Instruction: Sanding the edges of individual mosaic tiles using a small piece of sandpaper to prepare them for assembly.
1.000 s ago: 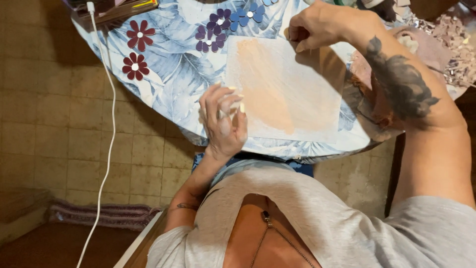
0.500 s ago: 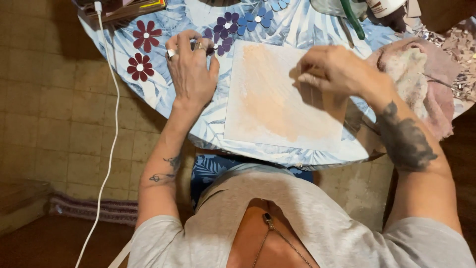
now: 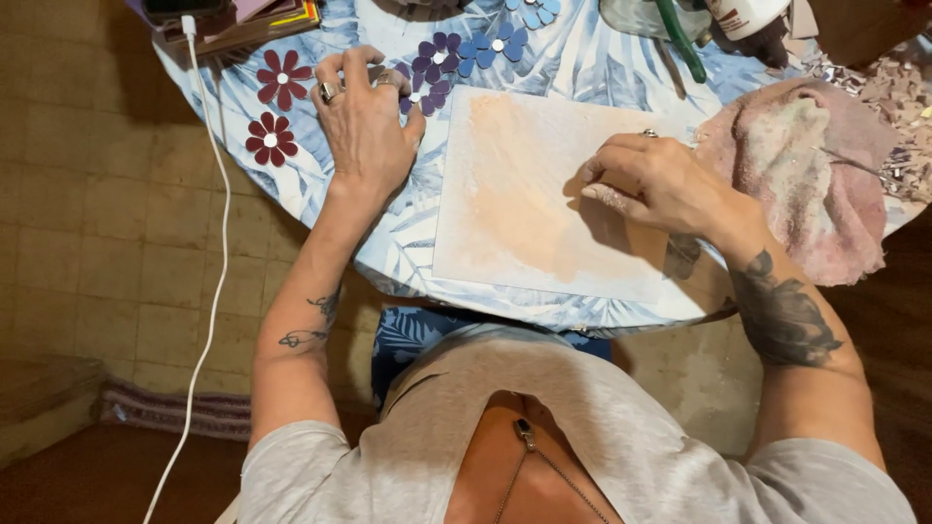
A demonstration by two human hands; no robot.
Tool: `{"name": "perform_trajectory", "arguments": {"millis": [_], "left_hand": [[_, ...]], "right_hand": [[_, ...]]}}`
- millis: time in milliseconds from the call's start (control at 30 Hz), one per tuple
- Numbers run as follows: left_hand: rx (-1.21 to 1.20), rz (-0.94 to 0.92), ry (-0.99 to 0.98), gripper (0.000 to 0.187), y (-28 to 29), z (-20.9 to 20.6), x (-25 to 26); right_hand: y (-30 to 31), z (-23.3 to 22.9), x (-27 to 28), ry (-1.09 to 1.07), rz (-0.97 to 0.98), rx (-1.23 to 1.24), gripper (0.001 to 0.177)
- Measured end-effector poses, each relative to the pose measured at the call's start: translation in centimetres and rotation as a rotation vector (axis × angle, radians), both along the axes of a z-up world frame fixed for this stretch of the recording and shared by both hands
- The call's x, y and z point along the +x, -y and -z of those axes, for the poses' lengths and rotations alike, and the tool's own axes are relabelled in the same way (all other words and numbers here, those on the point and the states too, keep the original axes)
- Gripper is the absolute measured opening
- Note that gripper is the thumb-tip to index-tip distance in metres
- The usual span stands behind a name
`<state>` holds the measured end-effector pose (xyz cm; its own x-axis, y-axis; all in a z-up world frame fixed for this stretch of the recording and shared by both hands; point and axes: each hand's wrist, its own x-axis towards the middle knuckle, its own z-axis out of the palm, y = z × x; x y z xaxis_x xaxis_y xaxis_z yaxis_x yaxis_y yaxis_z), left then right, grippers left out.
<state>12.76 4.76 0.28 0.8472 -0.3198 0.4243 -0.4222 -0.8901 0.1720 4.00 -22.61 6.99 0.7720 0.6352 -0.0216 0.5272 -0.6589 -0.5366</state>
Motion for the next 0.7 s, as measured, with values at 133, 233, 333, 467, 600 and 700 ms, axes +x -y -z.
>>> {"name": "perform_trajectory", "arguments": {"millis": [133,233,333,467,600,700], "left_hand": [[-0.004,0.015,0.010,0.018,0.2,0.0,-0.1],[0.015,0.024,0.029,0.019,0.2,-0.3,-0.4],[-0.046,0.040,-0.011,0.016,0.8,-2.0,-1.8],[-0.194,0.110,-0.148,0.014,3.3,-4.9,-5.9],[-0.271,0.339,0.009,0.012,5.0,-3.6,-9.0],[-0.326,0.348,0.003,0.011,5.6,-2.7,-10.4]], "right_hand": [[-0.3,0.1,-0.3,0.009,0.002,0.074,0.015],[-0.8,0.1,-0.6,0.030,0.027,0.131,0.012],[-1.2,1.5,-0.7,0.113,0.099,0.240,0.018],[-3.8,0.8,-1.2,-0.199,0.257,0.445,0.020],[-4.6,2.3,-1.6,-0.592,0.319,0.677,0.025],[-4.9,2.5,-2.3,-0.732,0.358,0.728,0.022]]}}
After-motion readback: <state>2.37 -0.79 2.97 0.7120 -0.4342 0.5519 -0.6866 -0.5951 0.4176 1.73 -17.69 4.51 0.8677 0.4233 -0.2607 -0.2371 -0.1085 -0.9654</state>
